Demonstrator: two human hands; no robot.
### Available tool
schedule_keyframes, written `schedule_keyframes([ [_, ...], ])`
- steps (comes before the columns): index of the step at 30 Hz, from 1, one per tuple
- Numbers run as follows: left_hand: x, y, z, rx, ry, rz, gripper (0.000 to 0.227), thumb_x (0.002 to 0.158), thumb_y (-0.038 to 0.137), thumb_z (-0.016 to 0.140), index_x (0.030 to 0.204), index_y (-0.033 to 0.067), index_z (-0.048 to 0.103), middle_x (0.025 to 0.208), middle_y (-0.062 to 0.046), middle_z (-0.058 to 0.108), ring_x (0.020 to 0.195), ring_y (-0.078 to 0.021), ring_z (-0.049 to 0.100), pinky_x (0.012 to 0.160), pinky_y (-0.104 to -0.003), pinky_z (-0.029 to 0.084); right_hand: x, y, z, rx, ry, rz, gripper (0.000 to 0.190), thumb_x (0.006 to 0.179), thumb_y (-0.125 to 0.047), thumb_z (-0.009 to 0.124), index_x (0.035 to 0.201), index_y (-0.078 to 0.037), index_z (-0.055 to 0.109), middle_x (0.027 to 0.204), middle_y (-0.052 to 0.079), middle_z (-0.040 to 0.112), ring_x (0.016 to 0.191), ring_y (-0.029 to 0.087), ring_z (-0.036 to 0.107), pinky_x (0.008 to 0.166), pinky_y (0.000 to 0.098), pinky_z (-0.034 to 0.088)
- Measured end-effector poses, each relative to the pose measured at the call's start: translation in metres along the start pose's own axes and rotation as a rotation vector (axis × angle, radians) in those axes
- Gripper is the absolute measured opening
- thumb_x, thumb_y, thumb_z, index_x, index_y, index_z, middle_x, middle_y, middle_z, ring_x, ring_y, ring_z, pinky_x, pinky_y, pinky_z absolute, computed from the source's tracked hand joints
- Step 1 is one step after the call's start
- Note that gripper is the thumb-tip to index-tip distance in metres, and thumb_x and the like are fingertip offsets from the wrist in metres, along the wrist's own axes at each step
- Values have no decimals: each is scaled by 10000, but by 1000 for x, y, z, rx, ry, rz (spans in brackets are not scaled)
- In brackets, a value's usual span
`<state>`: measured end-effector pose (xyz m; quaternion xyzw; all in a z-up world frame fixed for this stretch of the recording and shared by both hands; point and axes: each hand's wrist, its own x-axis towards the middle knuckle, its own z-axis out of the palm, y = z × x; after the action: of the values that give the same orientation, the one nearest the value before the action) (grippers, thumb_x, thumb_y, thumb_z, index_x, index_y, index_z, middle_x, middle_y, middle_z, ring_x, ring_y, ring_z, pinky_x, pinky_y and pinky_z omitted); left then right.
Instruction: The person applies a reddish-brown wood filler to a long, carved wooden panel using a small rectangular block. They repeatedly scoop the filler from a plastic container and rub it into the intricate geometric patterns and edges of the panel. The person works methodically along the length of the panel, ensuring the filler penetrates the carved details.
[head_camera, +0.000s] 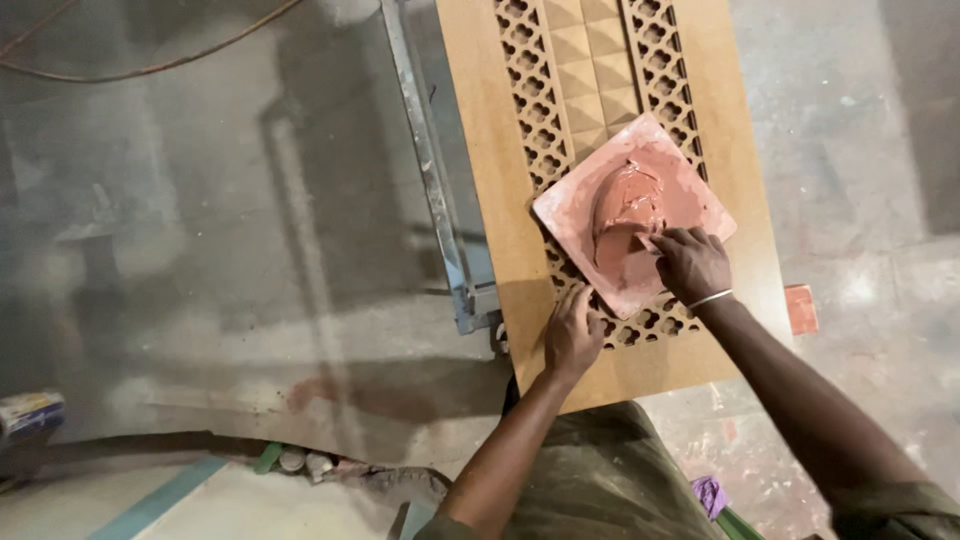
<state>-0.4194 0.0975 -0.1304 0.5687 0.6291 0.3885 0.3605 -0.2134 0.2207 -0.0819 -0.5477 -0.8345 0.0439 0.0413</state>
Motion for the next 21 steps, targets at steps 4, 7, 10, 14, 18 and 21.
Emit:
schedule_keyframes([
  [4,2,-5,-7,34,37,25,436,903,86,569,1322,-32,584,1323,-252,628,1226,-422,593,1067,-481,470,-2,-27,17,25,-137,-100,193,881,-209,688,1063,-176,744,1093,31,726,1019,244,647,894,395,508],
  [7,0,-6,-12,42,-5,-103,409,924,76,545,1320,-8,602,1322,-229,638,1226,-403,599,1048,-467,475,15,-43,19,84,-126,-222,242,864,-213,666,1081,-159,758,1089,40,738,1003,239,655,881,408,503],
  [10,-1,-5,-17,39,-15,-100,406,922,75,546,1316,-6,604,1317,-226,635,1227,-406,590,1040,-470,469,30,-44,16,54,-84,-166,266,881,-186,616,1107,-169,755,1113,26,742,1031,224,657,906,400,512],
  [14,-4,-5,-22,30,20,-59,387,925,65,551,1302,8,620,1318,-210,647,1234,-394,598,1046,-460,477,23,-38,12,-101,-434,-116,266,1047,-375,534,1076,-218,747,1075,-12,742,1000,178,664,938,355,520],
  [18,-5,-3,-21,55,25,4,370,925,39,559,1289,2,614,1296,-201,659,1226,-389,604,1042,-457,485,9,-26,11,-83,84,-163,467,823,-133,629,1275,-130,750,1103,97,704,973,266,634,798,384,508],
  [21,-12,1,-26,83,12,45,393,895,24,567,1285,-5,611,1285,-211,659,1212,-400,600,1023,-465,487,-24,-35,14,-6,8,-308,334,785,-170,640,1092,-139,769,1032,65,716,973,246,648,761,382,493],
])
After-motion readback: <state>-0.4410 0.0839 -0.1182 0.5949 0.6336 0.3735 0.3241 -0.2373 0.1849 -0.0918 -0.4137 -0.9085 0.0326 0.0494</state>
